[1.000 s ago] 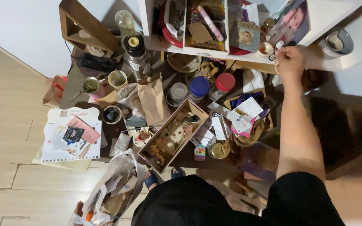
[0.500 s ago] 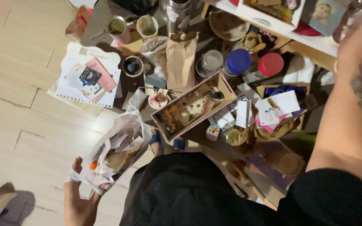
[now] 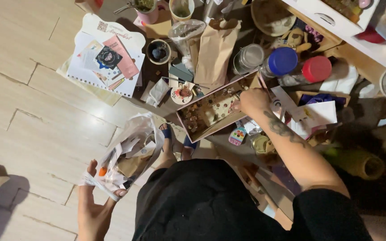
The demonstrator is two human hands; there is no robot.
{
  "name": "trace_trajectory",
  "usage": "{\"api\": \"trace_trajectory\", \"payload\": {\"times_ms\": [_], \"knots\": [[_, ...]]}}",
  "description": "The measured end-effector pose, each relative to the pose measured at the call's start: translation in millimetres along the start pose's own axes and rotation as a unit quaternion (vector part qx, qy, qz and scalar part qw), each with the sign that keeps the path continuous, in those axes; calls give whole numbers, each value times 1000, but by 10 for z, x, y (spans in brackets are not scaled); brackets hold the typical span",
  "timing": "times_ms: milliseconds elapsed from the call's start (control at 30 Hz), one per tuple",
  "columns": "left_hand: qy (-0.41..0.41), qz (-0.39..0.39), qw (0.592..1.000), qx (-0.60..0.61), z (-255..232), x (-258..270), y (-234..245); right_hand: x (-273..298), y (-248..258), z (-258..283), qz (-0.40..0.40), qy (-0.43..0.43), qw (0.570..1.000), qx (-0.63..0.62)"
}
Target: The person is sorting through a wooden box filled with small craft supplies, stickers, and cards, picking them up one by one to inspect them and then placing selected items into a white plastic bag.
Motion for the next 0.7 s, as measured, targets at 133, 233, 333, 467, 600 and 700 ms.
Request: {"api": "trace_trajectory", "payload": {"times_ms": [133,233,333,467,600,700], "knots": [[9,1,1000,26,16,6,62,-469,-275,-5,85,-70,991,70],[4,3,1000,27,90,2,81,-431,-245,-11,20,-62,998,2],[7,2,1000,20,56,0,105,-179,-24,-21,21,-112,992,-55],[-7,9,999,36,97,-55,94,-46,29,-66,-67,-30,982,-177],[-76,2,997,-10,44,-92,78,-180,-67,183,59,-90,991,-85],[-112,-7,994,-5,-15,-61,110,-483,-289,219,19,-114,992,-51]]}}
Point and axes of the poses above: each hand's wrist, its own x-axis away from the middle knuckle, its own y-axis out of the back of the hand, z = x × y, the point moved 2 cm from there along -x, towards the middle knuckle, and after that the axes turned 10 degrees about -x, right-handed, at the moved point
